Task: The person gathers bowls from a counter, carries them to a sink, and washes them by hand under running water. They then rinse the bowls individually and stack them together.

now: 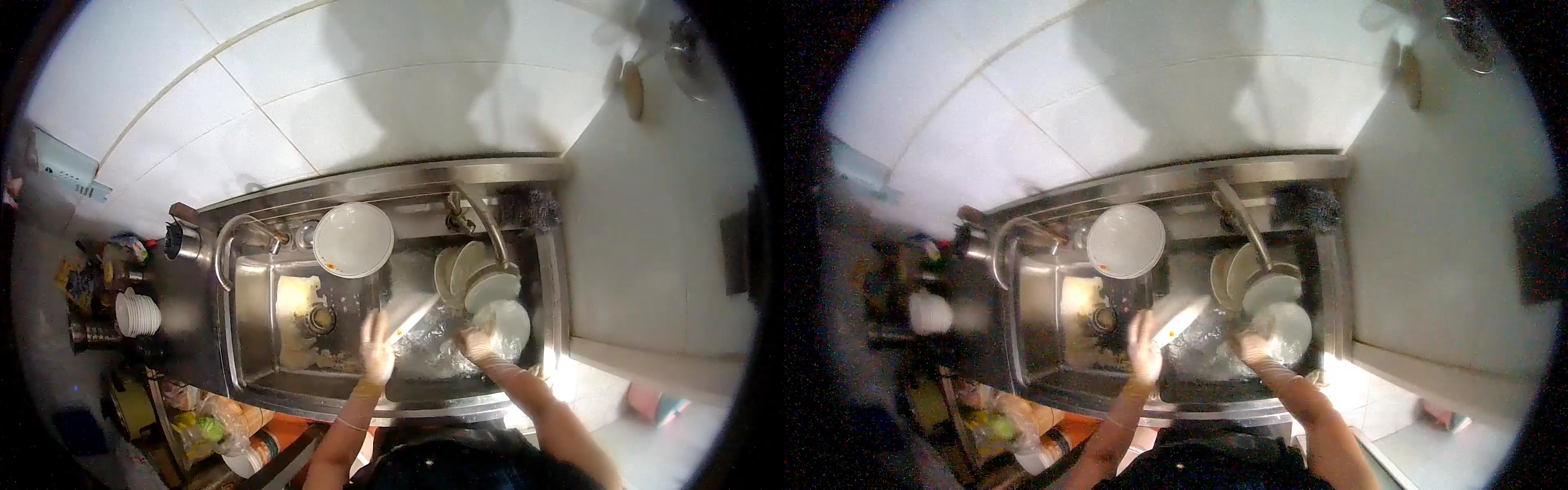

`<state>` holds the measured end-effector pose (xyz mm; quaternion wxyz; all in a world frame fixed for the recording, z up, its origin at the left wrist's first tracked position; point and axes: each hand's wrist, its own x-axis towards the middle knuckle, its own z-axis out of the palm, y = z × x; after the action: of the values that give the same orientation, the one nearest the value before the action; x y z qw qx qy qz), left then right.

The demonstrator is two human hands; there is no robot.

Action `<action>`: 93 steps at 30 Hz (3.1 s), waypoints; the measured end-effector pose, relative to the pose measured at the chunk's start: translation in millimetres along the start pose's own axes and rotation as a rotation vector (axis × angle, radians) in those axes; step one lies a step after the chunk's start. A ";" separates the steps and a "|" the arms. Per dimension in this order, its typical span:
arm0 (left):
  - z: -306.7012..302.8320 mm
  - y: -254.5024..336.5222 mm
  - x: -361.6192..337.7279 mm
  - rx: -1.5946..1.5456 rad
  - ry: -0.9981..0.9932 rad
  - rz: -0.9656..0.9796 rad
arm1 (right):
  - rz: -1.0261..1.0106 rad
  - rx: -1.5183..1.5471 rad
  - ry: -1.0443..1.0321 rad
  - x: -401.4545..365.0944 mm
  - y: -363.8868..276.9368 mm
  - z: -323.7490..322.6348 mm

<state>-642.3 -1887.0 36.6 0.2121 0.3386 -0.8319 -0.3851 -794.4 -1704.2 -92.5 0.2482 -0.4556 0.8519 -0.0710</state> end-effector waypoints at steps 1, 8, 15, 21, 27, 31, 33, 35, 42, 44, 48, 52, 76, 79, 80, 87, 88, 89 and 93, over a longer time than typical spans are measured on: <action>1.9 -4.8 6.2 -0.498 0.133 -0.062 | 0.098 0.088 0.039 -5.8 9.3 0.4; -41.3 -16.5 86.3 -0.911 0.383 -0.347 | 0.902 0.646 0.576 -42.9 57.0 -16.2; -49.0 -36.0 147.7 -1.060 0.227 -0.691 | 0.868 1.154 0.775 -4.5 58.7 22.4; -29.7 -27.5 138.2 -1.046 0.423 -0.638 | 0.912 1.242 0.310 32.8 54.7 90.5; 103.9 -61.3 -14.2 -1.190 -0.046 -0.867 | 0.183 0.512 -0.416 -15.1 67.2 47.4; 180.7 -73.8 -72.7 -0.638 -0.551 -1.232 | 0.361 -0.016 -0.317 -18.7 70.1 -9.1; 210.4 -95.5 -86.6 -0.784 -0.736 -1.277 | 0.463 0.031 0.365 -8.5 93.5 50.9; 234.4 -90.6 -88.1 -0.987 -0.533 -1.483 | 0.675 0.562 0.410 15.6 80.8 55.1; 307.3 -136.2 -108.8 -1.390 0.062 -1.210 | 0.110 0.313 -0.350 2.6 41.8 36.2; 291.3 -118.0 -98.4 -1.094 0.077 -1.061 | 0.145 0.138 -0.359 -11.7 34.6 -11.0; 248.8 -93.0 -70.4 0.012 -0.085 -0.642 | 0.546 0.177 -0.133 -23.8 77.3 -1.0; 216.4 -56.6 -39.0 0.277 -0.342 -0.594 | 0.679 0.900 0.200 -23.2 87.1 -9.1; -50.5 3.1 133.2 -0.720 0.361 -0.604 | 0.139 0.210 -0.222 7.8 30.3 28.3; -53.8 -17.1 151.1 -0.703 0.280 -0.664 | 0.174 0.175 -0.490 13.9 60.4 67.8; -54.1 -26.3 157.1 -0.697 0.250 -0.668 | 0.301 0.235 -0.568 17.2 72.6 88.3; -23.9 -33.0 118.3 -0.894 0.574 -0.456 | 0.493 -0.073 0.048 38.1 83.3 89.4; -2.8 -59.6 98.1 -1.035 0.584 -0.537 | 0.330 -0.535 0.112 54.0 92.4 141.4; 26.4 -85.4 61.7 -1.218 0.465 -0.327 | 0.264 -0.555 0.081 55.1 86.0 147.8; 125.4 -84.8 -26.9 -0.476 -0.338 -0.735 | 0.192 0.248 -0.321 17.1 17.8 56.3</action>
<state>-667.0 -1845.4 -109.3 -0.0052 0.4852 -0.5684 -0.6644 -788.1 -1701.9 -153.6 0.4402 -0.3438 0.8258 -0.0780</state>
